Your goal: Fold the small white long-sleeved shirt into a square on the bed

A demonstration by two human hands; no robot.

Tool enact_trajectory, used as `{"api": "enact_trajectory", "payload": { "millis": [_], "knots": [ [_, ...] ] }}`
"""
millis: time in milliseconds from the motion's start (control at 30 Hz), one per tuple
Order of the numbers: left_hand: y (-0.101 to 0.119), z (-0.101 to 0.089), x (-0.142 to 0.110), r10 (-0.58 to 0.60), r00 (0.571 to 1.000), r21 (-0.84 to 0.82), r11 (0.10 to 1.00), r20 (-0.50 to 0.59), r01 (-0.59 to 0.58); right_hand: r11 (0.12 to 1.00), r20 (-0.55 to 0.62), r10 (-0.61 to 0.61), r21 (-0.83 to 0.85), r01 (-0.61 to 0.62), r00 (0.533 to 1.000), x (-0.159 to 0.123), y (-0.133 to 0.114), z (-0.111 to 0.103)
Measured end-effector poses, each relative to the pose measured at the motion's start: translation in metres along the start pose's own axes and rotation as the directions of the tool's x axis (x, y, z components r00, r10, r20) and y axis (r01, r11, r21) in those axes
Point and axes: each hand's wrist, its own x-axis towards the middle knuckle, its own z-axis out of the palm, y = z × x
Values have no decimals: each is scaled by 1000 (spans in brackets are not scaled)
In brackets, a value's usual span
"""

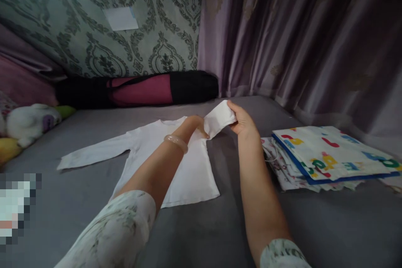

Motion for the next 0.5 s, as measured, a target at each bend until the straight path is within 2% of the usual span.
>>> {"api": "enact_trajectory", "payload": {
  "millis": [100,200,300,367,400,500],
  "knots": [
    [3,-2,-6,-114,985,33,993,129,111,1000,-15,24,-1,-24,1000,2,3,0],
    [-2,3,-24,-118,992,-55,991,54,121,999,-43,46,17,-45,998,4,6,-1],
    [-15,12,-57,-107,991,-305,949,-77,79,994,-66,82,82,-77,994,2,9,-1],
    [-28,19,-84,-177,970,-507,859,-166,70,991,-83,96,105,-87,992,0,9,-1],
    [-34,23,-98,-235,952,-619,783,-194,67,991,-93,95,105,-85,991,-1,8,0],
    [-57,38,-132,-395,893,-886,463,-215,-9,994,-102,65,92,-56,993,-5,5,3]
  ]
}}
